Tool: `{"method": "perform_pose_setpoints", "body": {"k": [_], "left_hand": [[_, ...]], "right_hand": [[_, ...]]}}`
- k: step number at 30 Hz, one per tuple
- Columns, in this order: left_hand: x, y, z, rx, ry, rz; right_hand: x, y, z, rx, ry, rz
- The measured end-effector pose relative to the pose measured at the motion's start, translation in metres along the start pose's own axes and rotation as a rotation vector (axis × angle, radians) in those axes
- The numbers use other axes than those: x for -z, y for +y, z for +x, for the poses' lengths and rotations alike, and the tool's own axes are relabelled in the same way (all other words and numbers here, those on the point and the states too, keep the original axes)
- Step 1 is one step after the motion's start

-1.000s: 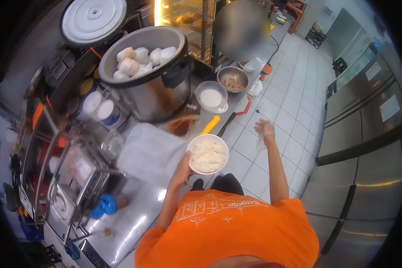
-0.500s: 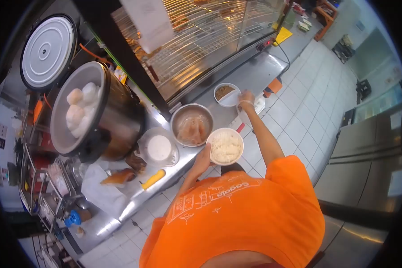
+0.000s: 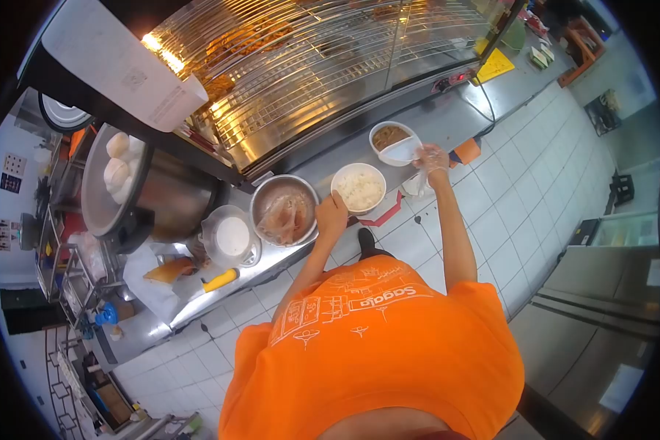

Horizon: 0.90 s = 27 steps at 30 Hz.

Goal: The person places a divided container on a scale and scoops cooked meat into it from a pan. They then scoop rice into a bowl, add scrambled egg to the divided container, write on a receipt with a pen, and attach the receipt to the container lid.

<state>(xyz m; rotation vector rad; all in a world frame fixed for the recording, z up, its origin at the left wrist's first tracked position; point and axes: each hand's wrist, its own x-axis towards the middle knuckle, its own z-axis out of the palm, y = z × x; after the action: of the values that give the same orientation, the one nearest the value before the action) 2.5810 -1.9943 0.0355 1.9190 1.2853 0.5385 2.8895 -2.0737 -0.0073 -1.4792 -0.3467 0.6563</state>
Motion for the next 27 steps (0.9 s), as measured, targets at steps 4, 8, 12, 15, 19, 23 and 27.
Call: {"method": "perform_pose_setpoints", "body": {"k": [4,8,12,15,19,23,27], "left_hand": [[-0.013,0.014,0.018,0.038,0.086,-0.061],[-0.028,0.025,0.036,0.08,0.162,-0.214],[-0.014,0.053,0.034,0.336,0.177,-0.51],[-0.011,0.055,0.031,0.33,0.239,-0.604],[-0.04,0.007,0.037,0.1,0.453,-0.298],[-0.027,0.025,0.032,0.189,0.429,-0.378],[-0.021,0.032,0.028,0.196,0.443,-0.279]], "right_hand": [[-0.004,-0.069,-0.02,-0.019,-0.029,-0.086],[-0.021,-0.065,-0.018,-0.014,-0.121,-0.134],[-0.051,-0.043,-0.023,-0.084,-0.227,-0.183],[-0.071,-0.038,-0.026,-0.003,-0.248,-0.355],[-0.085,-0.028,-0.029,0.254,-0.269,-0.551],[-0.087,-0.018,-0.015,1.069,-0.164,-0.789],[-0.077,0.001,-0.003,0.737,-0.259,-0.649]]}}
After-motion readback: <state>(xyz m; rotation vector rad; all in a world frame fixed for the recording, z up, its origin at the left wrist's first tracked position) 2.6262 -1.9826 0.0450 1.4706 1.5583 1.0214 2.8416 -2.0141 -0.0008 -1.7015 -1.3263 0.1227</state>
